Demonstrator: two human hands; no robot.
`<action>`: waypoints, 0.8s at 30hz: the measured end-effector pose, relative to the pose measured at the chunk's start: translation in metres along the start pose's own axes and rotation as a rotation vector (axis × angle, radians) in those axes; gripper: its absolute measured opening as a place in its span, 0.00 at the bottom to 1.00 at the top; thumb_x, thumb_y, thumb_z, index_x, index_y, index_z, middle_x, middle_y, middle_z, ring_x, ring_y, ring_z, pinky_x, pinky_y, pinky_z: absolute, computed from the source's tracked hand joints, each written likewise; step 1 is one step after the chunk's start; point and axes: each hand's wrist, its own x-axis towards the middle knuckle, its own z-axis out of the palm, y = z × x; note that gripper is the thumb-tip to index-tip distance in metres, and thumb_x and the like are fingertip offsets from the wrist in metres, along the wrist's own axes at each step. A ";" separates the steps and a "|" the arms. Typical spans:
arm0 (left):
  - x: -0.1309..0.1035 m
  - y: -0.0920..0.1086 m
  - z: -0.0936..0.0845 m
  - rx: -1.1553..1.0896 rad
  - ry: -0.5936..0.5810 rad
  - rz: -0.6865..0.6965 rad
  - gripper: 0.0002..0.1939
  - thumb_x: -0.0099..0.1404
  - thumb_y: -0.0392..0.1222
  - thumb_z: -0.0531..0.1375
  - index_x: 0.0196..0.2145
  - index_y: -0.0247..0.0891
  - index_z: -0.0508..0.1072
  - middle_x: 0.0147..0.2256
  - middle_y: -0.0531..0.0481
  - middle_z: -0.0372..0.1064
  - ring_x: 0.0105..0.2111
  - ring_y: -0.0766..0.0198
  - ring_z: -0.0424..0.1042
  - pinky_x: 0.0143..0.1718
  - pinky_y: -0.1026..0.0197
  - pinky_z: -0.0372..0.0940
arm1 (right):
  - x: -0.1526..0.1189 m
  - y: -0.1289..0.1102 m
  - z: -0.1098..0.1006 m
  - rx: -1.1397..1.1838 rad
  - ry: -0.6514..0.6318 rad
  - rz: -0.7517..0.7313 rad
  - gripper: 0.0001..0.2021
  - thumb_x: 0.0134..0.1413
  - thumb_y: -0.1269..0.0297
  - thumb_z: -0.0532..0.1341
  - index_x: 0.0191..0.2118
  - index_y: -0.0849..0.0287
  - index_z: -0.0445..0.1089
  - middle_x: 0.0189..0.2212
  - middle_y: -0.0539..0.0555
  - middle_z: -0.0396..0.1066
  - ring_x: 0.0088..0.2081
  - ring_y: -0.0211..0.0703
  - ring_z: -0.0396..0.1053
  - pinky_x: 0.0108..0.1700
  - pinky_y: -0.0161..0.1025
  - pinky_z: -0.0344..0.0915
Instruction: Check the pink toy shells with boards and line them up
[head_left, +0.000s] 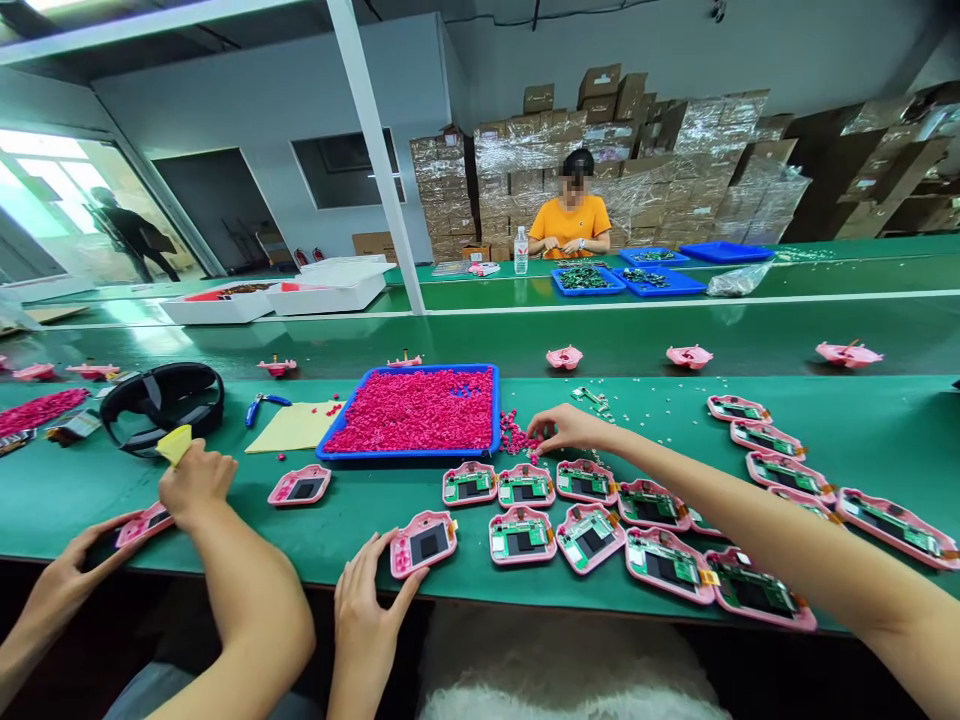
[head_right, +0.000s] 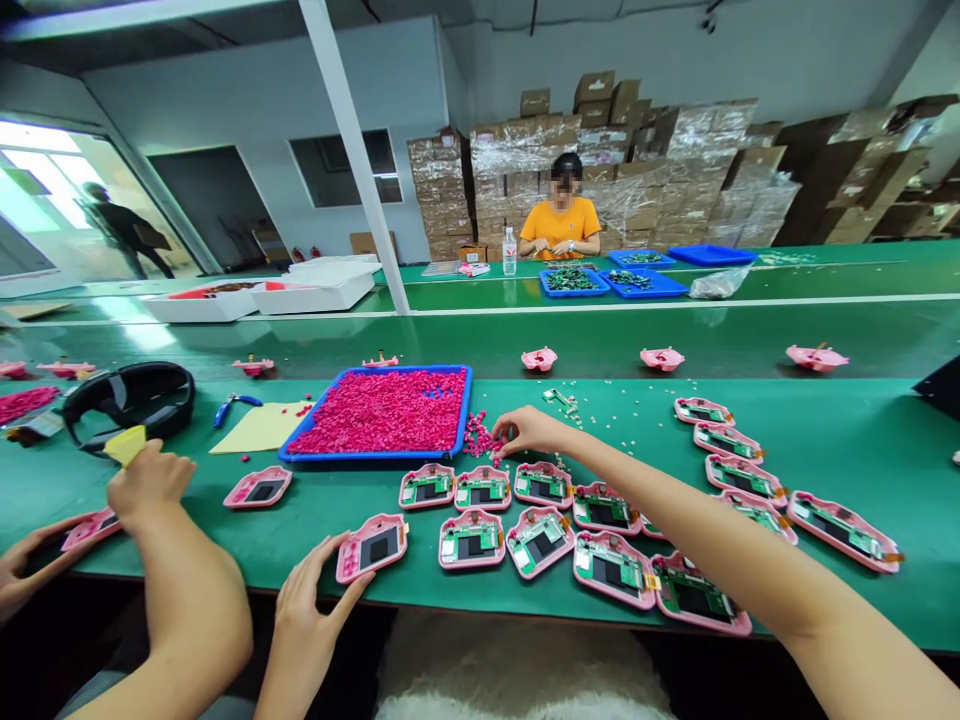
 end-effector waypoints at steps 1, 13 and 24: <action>0.000 0.000 0.000 0.001 -0.002 0.000 0.30 0.60 0.64 0.58 0.52 0.41 0.70 0.51 0.41 0.74 0.54 0.46 0.70 0.56 0.41 0.63 | 0.004 -0.006 0.002 -0.017 0.014 -0.014 0.17 0.47 0.54 0.69 0.42 0.56 0.77 0.33 0.51 0.77 0.33 0.41 0.72 0.34 0.35 0.65; -0.003 0.004 0.002 -0.010 0.000 -0.039 0.29 0.60 0.64 0.57 0.52 0.43 0.71 0.52 0.41 0.73 0.56 0.46 0.69 0.57 0.41 0.60 | 0.023 -0.039 0.019 -0.177 0.052 -0.128 0.02 0.50 0.65 0.68 0.29 0.51 0.80 0.36 0.53 0.78 0.46 0.50 0.71 0.45 0.41 0.66; -0.003 0.010 0.000 -0.006 -0.020 -0.048 0.29 0.61 0.63 0.57 0.52 0.41 0.71 0.52 0.39 0.73 0.56 0.46 0.68 0.58 0.39 0.59 | 0.051 -0.043 -0.014 0.028 0.087 -0.065 0.10 0.54 0.60 0.64 0.38 0.56 0.81 0.35 0.50 0.81 0.37 0.44 0.77 0.39 0.35 0.70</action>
